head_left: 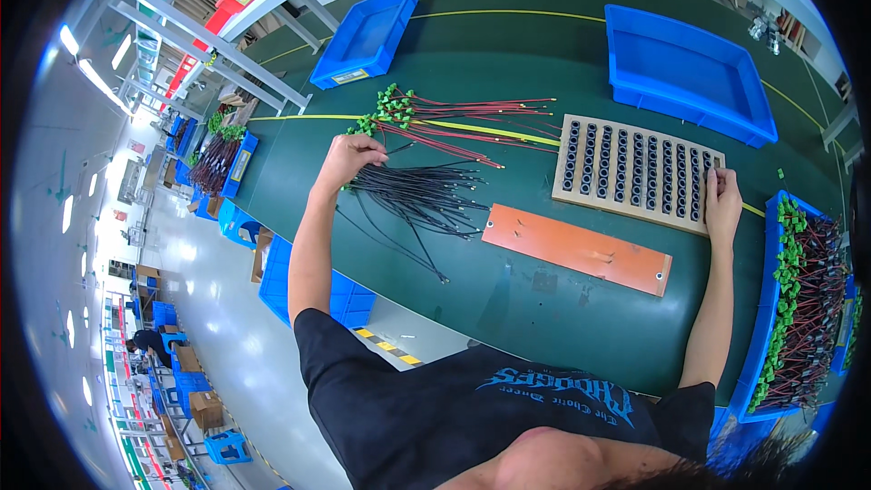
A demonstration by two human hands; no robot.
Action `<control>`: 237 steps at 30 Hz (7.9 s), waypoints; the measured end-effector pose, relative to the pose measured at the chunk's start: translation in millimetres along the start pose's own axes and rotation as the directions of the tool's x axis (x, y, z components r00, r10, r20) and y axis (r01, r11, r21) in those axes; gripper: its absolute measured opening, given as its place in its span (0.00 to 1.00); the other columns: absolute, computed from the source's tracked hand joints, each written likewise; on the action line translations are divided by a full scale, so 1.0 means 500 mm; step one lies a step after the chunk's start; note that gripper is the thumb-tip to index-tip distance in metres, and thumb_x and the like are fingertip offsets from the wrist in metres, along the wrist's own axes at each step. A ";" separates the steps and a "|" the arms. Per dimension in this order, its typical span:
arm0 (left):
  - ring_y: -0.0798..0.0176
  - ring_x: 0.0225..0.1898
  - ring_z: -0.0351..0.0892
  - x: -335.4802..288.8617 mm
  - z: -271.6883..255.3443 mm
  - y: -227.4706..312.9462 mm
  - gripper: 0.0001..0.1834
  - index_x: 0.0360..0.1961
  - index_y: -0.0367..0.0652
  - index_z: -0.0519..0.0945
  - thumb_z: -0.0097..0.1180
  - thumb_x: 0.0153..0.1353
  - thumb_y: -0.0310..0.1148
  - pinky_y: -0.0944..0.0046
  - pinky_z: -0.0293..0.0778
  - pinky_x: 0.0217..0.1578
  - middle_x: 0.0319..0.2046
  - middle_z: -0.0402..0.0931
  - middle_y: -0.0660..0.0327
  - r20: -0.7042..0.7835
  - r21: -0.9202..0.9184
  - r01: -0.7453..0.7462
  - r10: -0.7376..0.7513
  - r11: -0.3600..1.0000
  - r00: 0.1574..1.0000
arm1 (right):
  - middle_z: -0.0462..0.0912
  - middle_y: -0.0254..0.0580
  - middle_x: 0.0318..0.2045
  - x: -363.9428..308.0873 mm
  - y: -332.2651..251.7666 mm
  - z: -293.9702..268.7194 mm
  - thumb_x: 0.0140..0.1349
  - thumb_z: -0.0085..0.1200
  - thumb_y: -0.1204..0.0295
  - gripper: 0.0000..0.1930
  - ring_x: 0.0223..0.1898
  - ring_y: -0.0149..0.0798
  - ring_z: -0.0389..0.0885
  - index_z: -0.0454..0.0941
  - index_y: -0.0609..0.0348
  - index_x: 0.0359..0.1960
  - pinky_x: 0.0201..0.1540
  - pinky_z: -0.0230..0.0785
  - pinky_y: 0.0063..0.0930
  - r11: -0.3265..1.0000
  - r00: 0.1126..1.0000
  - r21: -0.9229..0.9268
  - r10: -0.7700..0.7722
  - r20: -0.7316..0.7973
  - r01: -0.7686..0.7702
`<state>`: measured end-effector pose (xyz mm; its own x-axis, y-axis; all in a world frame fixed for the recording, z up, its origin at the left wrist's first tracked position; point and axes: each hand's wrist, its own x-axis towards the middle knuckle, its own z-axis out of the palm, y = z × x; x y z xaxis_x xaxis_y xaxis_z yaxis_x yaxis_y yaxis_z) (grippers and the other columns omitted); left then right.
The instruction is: The person assembles wire harnesses by picking up individual wires and inserting their ends into green plastic connectors. They use a small tool to secure the wires within the connectors and place the finished units into a blue bin. The process is repeated for multiple wires throughout the clip.
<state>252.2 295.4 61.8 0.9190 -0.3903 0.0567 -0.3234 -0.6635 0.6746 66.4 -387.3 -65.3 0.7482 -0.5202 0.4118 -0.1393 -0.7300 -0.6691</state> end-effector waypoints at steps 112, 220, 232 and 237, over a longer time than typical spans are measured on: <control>0.76 0.23 0.68 -0.116 0.514 0.464 0.16 0.49 0.37 0.86 0.52 0.80 0.38 0.69 0.64 0.25 0.21 0.74 0.67 0.613 -0.400 0.082 0.200 0.913 0.764 | 0.80 0.32 0.29 -0.281 -0.270 -0.076 0.79 0.53 0.65 0.14 0.31 0.25 0.76 0.88 0.61 0.51 0.35 0.71 0.23 0.609 0.905 0.726 -0.032 0.424 -0.319; 0.58 0.52 0.86 -0.118 0.418 0.182 0.13 0.46 0.30 0.87 0.67 0.59 0.12 0.61 0.89 0.52 0.61 0.74 0.51 0.243 -0.703 0.067 0.151 0.708 0.958 | 0.84 0.42 0.55 -0.370 -0.394 0.151 0.79 0.52 0.72 0.13 0.53 0.32 0.85 0.77 0.65 0.59 0.57 0.81 0.29 0.362 0.737 0.689 -0.008 0.676 -0.628; 0.54 0.48 0.84 -0.114 0.421 0.212 0.10 0.38 0.36 0.90 0.70 0.53 0.19 0.59 0.80 0.50 0.46 0.88 0.56 0.076 -0.057 -0.409 0.413 0.911 0.908 | 0.83 0.41 0.55 -0.363 -0.399 0.138 0.79 0.52 0.73 0.13 0.54 0.31 0.82 0.77 0.64 0.60 0.57 0.75 0.27 0.503 0.776 0.705 -0.102 0.623 -0.500; 0.54 0.47 0.83 -0.114 0.421 0.217 0.11 0.38 0.36 0.90 0.71 0.51 0.21 0.57 0.80 0.49 0.46 0.88 0.57 0.061 -0.052 -0.433 0.435 0.900 0.898 | 0.82 0.43 0.54 -0.350 -0.389 0.129 0.80 0.50 0.72 0.15 0.53 0.30 0.81 0.75 0.63 0.62 0.55 0.76 0.28 0.428 0.741 0.733 -0.190 0.644 -0.528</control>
<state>117.3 111.5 -23.2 0.6710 -0.6781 0.3000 -0.6768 -0.3949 0.6212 4.6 -125.7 -47.0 0.9987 0.0389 0.0336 0.0210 0.2874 -0.9576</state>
